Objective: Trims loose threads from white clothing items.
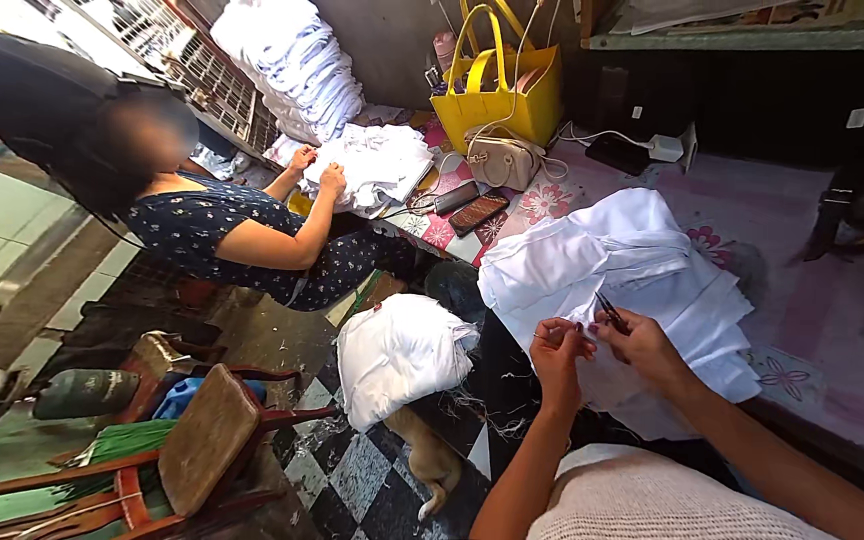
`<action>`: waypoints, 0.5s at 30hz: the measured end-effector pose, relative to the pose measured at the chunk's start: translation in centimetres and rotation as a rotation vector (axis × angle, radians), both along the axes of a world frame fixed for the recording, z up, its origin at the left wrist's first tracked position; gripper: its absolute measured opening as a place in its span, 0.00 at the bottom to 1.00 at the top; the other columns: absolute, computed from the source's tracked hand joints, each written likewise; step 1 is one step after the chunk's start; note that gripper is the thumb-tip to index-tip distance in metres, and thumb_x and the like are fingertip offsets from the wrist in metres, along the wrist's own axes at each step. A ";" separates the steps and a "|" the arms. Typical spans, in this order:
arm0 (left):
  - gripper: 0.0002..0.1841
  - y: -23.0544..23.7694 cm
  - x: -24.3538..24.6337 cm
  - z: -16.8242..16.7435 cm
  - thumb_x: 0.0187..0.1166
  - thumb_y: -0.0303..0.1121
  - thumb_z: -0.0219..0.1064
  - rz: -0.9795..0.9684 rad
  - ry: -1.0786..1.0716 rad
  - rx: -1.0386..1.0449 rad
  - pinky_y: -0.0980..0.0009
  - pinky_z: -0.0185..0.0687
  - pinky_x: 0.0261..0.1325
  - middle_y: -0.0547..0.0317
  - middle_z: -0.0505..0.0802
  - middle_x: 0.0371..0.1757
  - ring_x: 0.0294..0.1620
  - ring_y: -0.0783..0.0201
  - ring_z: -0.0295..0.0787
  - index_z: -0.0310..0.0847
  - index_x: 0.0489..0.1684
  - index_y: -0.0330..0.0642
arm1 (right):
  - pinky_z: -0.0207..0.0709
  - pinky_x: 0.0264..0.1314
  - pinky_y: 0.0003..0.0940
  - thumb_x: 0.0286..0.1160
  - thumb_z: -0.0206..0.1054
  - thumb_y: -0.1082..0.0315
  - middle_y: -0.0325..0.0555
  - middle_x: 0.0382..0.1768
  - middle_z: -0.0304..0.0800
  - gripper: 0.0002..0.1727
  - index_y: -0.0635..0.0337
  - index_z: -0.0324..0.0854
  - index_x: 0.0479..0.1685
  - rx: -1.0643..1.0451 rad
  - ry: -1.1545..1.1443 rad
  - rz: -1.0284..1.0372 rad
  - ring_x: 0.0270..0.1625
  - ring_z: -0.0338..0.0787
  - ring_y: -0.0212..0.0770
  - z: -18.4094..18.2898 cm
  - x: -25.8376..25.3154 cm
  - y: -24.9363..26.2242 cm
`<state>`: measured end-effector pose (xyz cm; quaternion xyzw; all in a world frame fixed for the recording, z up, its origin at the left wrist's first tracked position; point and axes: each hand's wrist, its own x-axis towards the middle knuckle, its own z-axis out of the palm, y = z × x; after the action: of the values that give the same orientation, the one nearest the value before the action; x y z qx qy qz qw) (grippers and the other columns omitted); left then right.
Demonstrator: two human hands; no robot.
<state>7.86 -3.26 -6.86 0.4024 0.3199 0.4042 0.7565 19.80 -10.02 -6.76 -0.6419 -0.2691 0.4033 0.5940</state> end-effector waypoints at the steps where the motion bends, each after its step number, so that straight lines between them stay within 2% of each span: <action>1: 0.07 0.1 -0.3 -0.3 0.78 0.14 0.60 -0.009 0.010 0.081 0.72 0.91 0.33 0.55 0.95 0.30 0.26 0.67 0.93 0.78 0.48 0.28 | 0.60 0.17 0.17 0.76 0.70 0.69 0.27 0.18 0.72 0.07 0.62 0.84 0.47 0.010 -0.002 -0.023 0.14 0.65 0.20 -0.2 -0.1 0.2; 3: 0.10 0.6 -1.1 -0.7 0.77 0.14 0.63 -0.078 0.068 0.244 0.69 0.94 0.44 0.53 0.96 0.37 0.34 0.66 0.95 0.83 0.52 0.23 | 0.60 0.18 0.16 0.75 0.70 0.69 0.27 0.18 0.72 0.07 0.62 0.85 0.45 0.019 -0.030 -0.048 0.15 0.65 0.19 -0.3 -0.4 0.3; 5: 0.12 0.8 -1.4 -0.9 0.73 0.14 0.68 -0.116 0.152 0.399 0.70 0.93 0.48 0.51 0.96 0.42 0.37 0.68 0.95 0.85 0.54 0.21 | 0.61 0.20 0.15 0.75 0.70 0.69 0.26 0.19 0.74 0.07 0.63 0.85 0.44 0.019 -0.086 -0.048 0.17 0.67 0.17 0.0 -0.6 0.2; 9: 0.07 1.3 -1.2 -1.2 0.72 0.15 0.70 -0.061 0.319 0.608 0.77 0.91 0.36 0.47 0.94 0.37 0.28 0.72 0.91 0.90 0.43 0.22 | 0.61 0.26 0.15 0.78 0.68 0.67 0.30 0.21 0.75 0.09 0.65 0.86 0.45 -0.024 -0.311 0.012 0.22 0.67 0.17 -0.1 -0.6 0.1; 12: 0.06 2.0 -1.6 -0.6 0.77 0.18 0.66 -0.189 0.424 0.563 0.75 0.90 0.34 0.48 0.94 0.33 0.26 0.71 0.91 0.86 0.43 0.21 | 0.65 0.28 0.18 0.86 0.61 0.61 0.33 0.24 0.78 0.15 0.64 0.86 0.49 -0.041 -0.323 0.119 0.23 0.69 0.19 -0.1 0.3 -0.6; 14: 0.07 2.3 -1.9 -0.2 0.82 0.20 0.61 -0.274 0.420 0.407 0.71 0.93 0.38 0.50 0.93 0.34 0.29 0.68 0.93 0.81 0.47 0.21 | 0.61 0.22 0.20 0.94 0.47 0.56 0.27 0.20 0.68 0.21 0.60 0.83 0.54 -0.100 -0.098 0.224 0.18 0.64 0.21 1.1 1.1 -1.3; 15: 0.07 2.3 -2.1 -0.1 0.84 0.20 0.58 -0.302 0.386 0.308 0.69 0.94 0.41 0.52 0.93 0.35 0.32 0.67 0.94 0.79 0.48 0.22 | 0.59 0.19 0.20 0.96 0.41 0.53 0.25 0.18 0.64 0.24 0.57 0.82 0.52 -0.139 0.029 0.270 0.15 0.61 0.22 2.0 1.5 -1.7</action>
<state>5.78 -0.94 -6.95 0.6252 0.3295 0.2467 0.6631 21.34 -11.68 -4.76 -0.6336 -0.3158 0.5063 0.4924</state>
